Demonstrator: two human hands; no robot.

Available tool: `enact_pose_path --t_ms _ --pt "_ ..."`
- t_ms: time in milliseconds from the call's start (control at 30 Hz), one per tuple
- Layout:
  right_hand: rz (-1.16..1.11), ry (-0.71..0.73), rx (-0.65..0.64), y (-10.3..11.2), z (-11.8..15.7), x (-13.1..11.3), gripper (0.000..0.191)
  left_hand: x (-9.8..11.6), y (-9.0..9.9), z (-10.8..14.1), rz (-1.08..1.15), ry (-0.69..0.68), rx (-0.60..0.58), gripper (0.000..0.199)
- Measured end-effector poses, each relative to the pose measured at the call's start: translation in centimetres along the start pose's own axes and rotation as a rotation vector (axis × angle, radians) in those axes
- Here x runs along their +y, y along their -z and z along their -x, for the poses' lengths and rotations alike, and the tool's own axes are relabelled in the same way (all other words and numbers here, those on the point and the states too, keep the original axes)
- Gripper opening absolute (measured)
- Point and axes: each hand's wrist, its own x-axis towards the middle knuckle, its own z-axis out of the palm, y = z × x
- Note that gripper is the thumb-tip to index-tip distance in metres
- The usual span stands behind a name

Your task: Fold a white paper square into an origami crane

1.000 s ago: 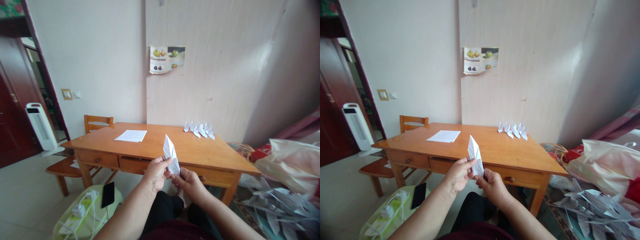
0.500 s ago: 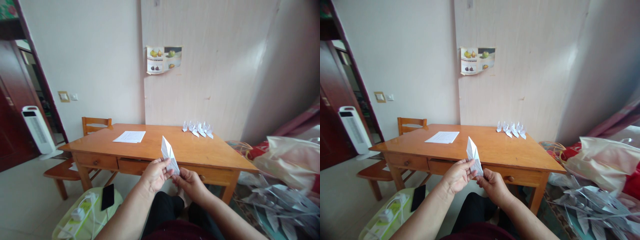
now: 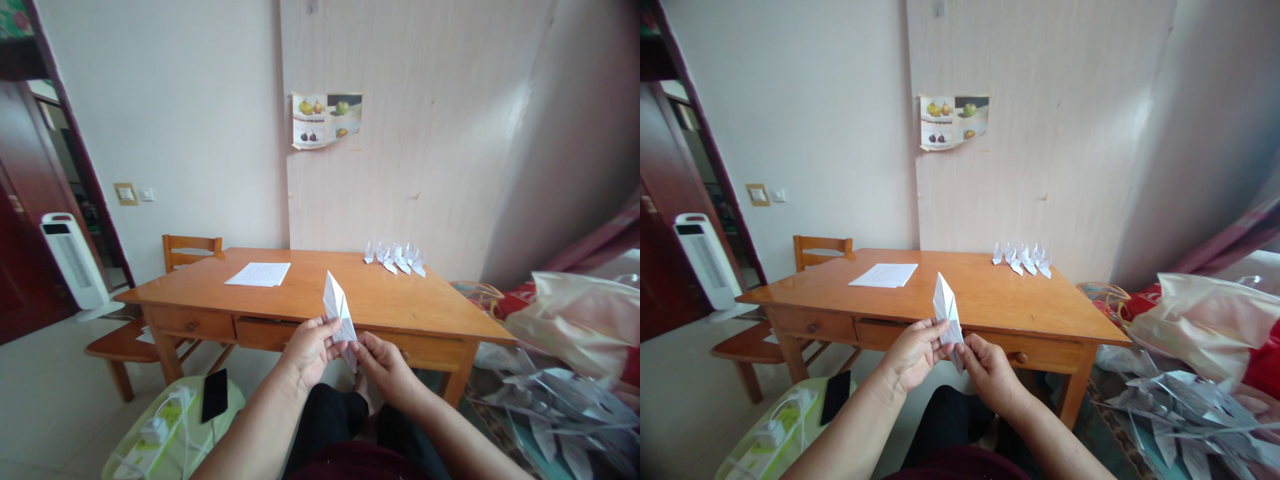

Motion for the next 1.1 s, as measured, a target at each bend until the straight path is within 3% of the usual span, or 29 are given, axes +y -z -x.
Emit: enact_pose_path --t_ms 133,300,433,567,733,900,1100 --pt "0.000 0.036 -0.016 0.0 0.1 0.1 0.035 -0.2 0.0 0.1 -0.022 -0.004 -0.006 0.013" --pt "-0.099 -0.033 -0.051 0.2 0.2 -0.3 0.035 -0.4 -0.1 0.5 -0.102 -0.065 -0.027 0.016" --pt "-0.126 -0.024 0.056 0.6 0.0 -1.2 0.028 -0.2 -0.4 1.0 -0.196 -0.128 -0.063 0.024" --pt "-0.206 -0.047 0.174 0.5 -0.5 -2.0 0.032 -0.3 -0.6 1.2 -0.250 -0.153 -0.128 0.034" --pt "-0.342 -0.116 0.174 0.0 -0.7 -3.1 0.038 -0.4 -1.0 1.6 -0.310 -0.172 -0.148 0.036" --pt "-0.340 -0.172 0.258 0.1 -0.7 -3.5 0.040 -0.5 -1.2 1.9 -0.349 -0.166 -0.132 0.034" --pt "-0.340 -0.206 0.253 0.3 -0.7 -3.4 0.041 -0.9 -1.0 1.8 -0.385 -0.159 -0.130 0.035"
